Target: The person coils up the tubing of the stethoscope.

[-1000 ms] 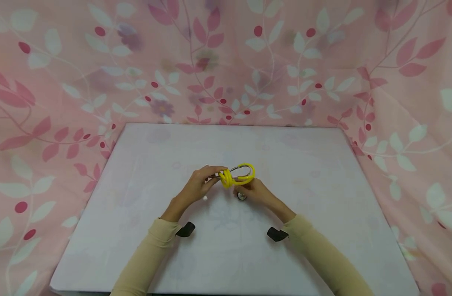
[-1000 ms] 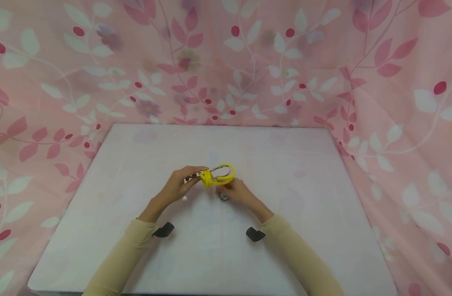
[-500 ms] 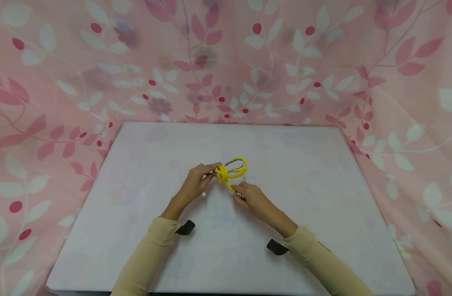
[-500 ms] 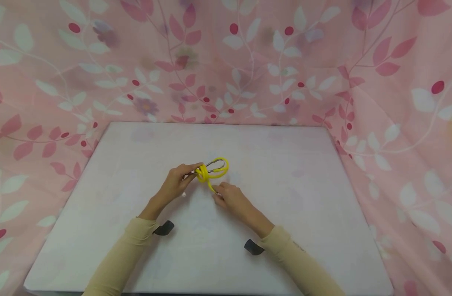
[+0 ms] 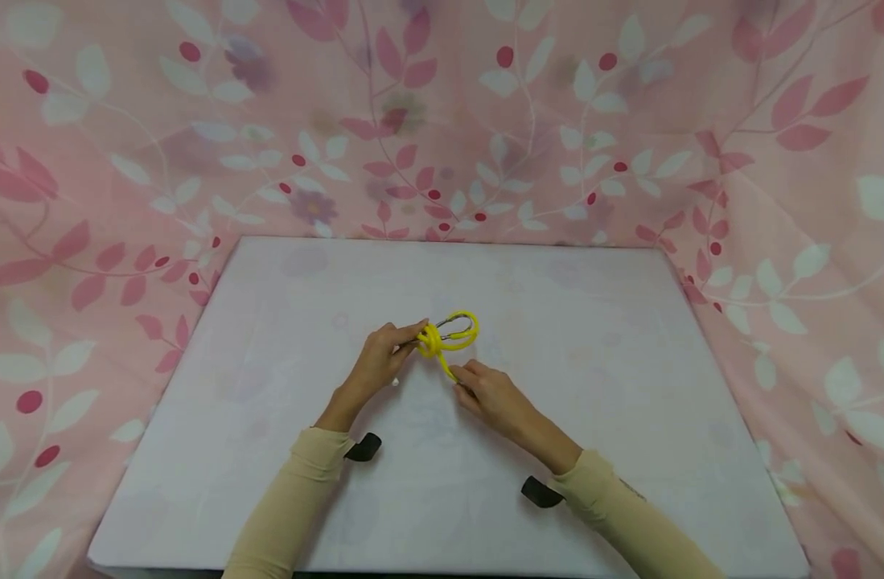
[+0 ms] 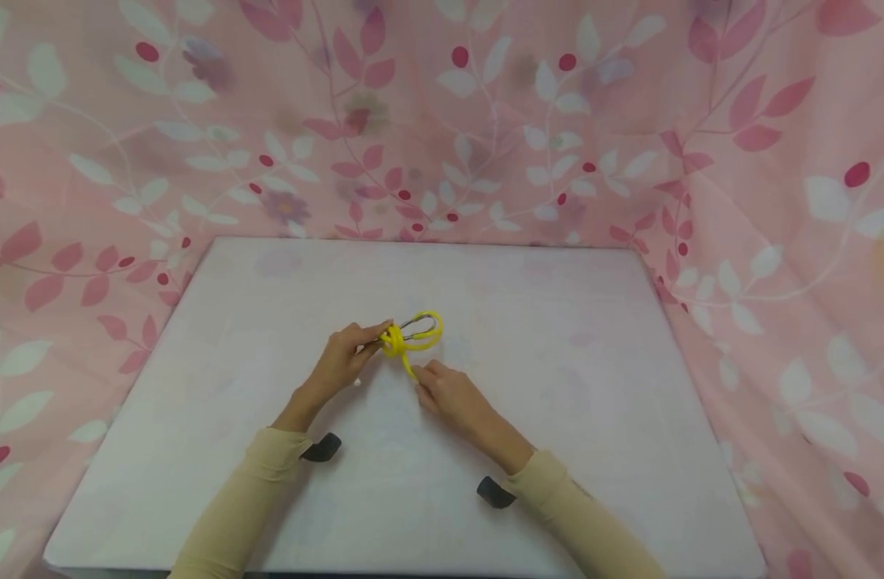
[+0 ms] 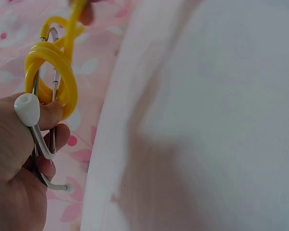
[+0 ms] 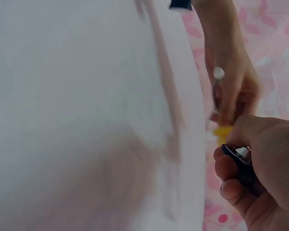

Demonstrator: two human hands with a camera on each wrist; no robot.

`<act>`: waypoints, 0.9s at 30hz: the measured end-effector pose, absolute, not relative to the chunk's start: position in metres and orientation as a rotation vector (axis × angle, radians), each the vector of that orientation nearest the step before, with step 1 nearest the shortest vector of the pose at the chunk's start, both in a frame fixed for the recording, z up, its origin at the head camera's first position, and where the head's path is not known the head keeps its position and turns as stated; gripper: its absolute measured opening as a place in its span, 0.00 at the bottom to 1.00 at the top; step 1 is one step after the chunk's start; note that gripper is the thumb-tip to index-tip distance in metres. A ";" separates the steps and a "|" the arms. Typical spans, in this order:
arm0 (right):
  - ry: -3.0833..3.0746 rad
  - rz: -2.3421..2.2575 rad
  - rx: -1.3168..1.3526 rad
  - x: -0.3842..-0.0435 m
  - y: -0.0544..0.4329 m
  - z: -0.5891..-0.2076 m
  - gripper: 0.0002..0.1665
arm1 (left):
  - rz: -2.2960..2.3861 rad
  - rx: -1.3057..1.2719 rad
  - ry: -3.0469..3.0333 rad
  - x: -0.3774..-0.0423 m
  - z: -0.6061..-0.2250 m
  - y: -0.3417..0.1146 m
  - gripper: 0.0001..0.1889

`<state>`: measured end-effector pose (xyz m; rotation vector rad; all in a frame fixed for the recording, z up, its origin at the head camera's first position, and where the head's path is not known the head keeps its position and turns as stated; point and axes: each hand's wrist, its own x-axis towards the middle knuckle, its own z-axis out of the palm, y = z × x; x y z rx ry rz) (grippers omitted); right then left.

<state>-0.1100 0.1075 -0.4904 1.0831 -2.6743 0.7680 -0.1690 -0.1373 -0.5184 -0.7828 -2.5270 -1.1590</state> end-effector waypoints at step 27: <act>-2.587 1.393 0.985 -0.154 0.141 -0.481 0.19 | -0.881 -1.224 -2.495 -0.158 -0.501 -0.137 0.18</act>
